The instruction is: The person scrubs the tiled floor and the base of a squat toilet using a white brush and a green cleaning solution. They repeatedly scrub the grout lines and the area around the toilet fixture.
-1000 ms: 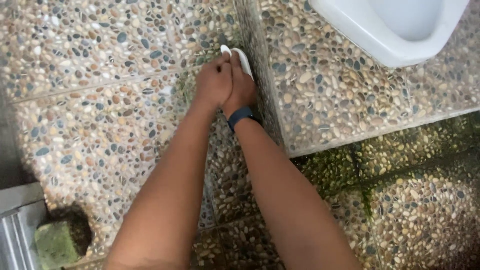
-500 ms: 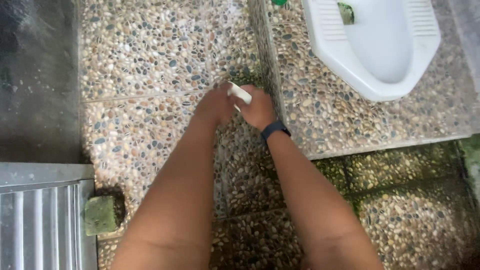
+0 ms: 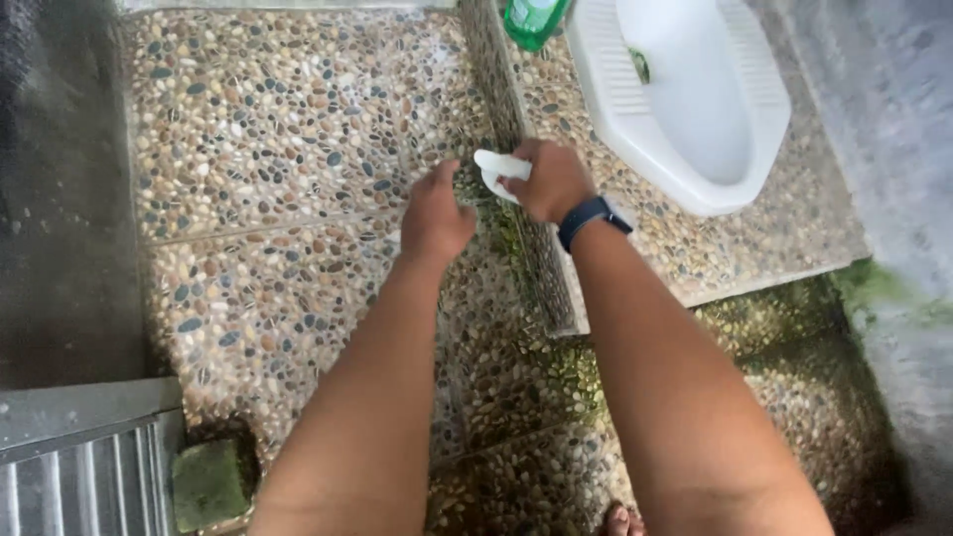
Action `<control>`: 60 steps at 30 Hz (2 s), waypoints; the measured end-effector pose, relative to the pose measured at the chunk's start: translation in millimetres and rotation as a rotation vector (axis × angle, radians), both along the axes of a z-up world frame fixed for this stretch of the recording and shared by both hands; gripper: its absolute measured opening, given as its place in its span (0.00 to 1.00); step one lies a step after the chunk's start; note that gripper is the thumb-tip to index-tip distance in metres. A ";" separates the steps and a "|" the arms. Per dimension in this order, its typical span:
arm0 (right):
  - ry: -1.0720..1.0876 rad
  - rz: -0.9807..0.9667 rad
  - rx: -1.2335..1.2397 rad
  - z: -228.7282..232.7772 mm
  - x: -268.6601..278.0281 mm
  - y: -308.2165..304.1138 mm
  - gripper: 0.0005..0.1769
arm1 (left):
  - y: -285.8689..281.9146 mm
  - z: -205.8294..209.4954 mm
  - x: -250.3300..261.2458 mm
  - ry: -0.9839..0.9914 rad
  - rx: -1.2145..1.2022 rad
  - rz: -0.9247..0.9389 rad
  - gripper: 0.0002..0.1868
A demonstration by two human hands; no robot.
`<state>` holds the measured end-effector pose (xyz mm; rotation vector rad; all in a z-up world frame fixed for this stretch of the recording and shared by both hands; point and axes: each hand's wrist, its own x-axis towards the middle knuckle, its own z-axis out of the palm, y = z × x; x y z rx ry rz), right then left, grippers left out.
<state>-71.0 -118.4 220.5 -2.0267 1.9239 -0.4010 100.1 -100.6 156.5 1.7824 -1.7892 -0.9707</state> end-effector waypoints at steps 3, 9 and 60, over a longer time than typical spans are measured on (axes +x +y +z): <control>0.082 0.158 -0.069 -9.8 -4.9 -1.7 0.21 | 8.0 -1.8 -8.5 0.034 0.022 0.076 0.44; 0.117 0.314 0.119 30.8 0.7 -25.6 0.21 | -0.3 -17.9 -22.2 0.135 -0.363 0.070 0.56; -0.238 0.152 -0.039 27.9 -67.3 -132.4 0.25 | -128.1 53.7 -63.6 -0.204 -0.510 0.098 0.29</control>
